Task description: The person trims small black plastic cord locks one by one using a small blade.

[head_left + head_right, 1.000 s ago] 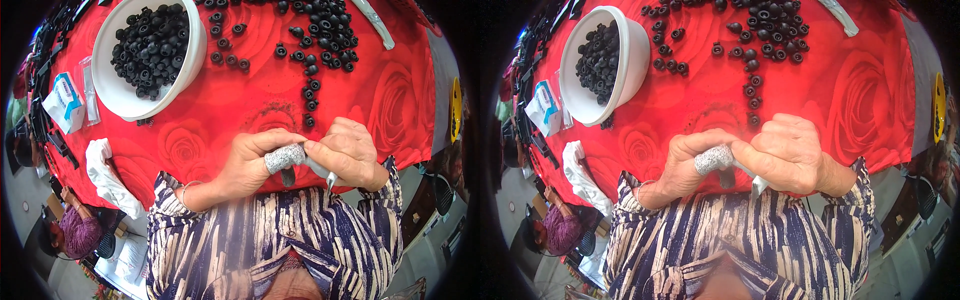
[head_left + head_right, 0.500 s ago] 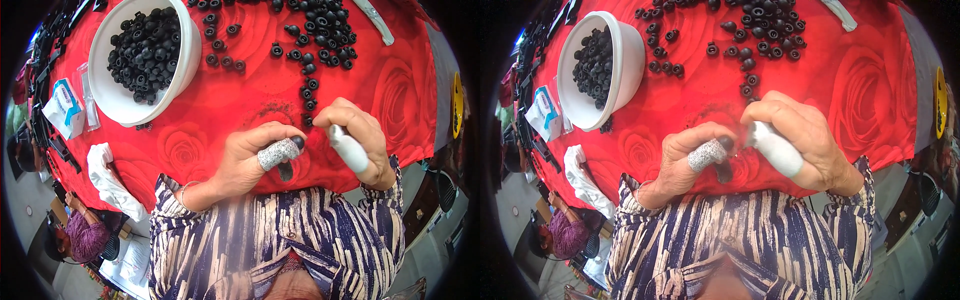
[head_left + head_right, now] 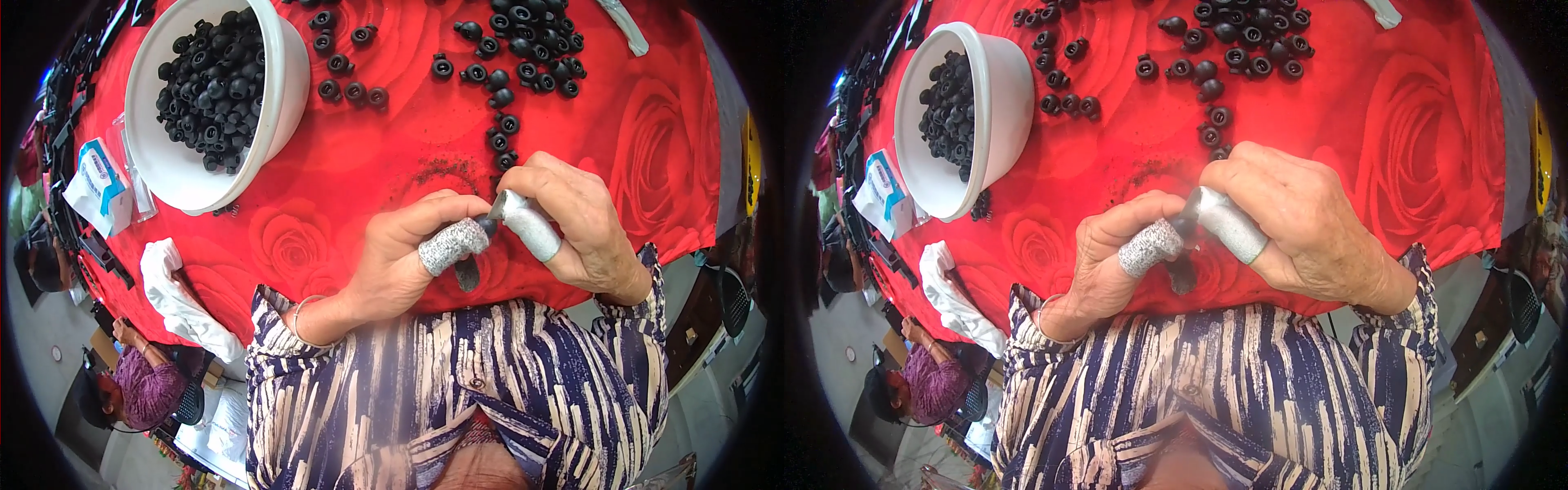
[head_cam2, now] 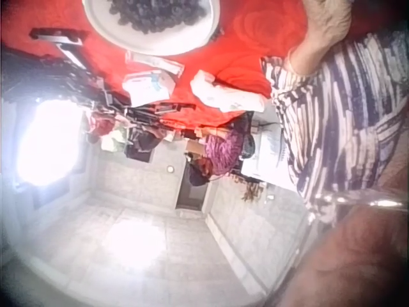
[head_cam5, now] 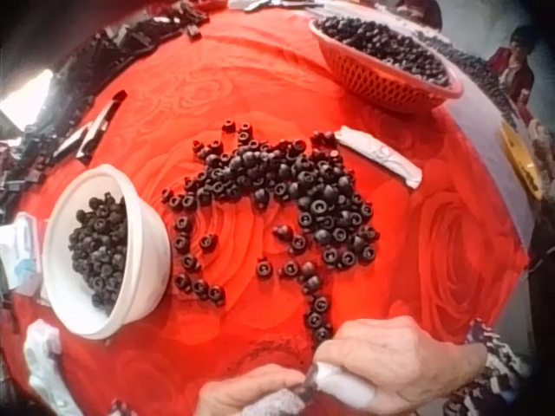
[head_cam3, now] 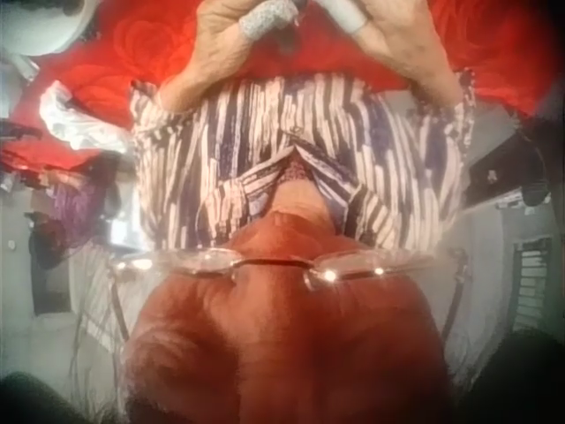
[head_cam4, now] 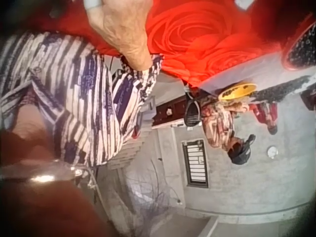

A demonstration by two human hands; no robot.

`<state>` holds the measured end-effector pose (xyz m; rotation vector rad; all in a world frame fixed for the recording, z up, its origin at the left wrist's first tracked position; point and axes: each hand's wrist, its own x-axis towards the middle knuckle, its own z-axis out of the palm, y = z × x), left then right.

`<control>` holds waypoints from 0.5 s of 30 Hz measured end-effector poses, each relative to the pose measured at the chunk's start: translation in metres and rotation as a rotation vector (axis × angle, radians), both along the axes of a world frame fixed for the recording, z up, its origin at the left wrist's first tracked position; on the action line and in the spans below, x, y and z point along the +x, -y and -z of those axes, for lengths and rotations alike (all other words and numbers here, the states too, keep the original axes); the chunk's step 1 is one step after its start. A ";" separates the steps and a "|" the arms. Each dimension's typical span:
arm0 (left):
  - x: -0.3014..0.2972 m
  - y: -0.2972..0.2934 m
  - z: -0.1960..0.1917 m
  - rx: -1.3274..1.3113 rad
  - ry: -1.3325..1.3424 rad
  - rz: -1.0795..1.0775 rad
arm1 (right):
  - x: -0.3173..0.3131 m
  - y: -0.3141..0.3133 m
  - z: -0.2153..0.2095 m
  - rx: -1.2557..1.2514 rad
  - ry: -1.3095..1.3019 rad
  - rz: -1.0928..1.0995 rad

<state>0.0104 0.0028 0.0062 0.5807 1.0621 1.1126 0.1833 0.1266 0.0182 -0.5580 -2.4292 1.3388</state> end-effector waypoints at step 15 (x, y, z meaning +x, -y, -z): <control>0.000 0.000 0.000 -0.014 0.072 0.020 | -0.001 -0.001 0.002 0.025 -0.006 -0.027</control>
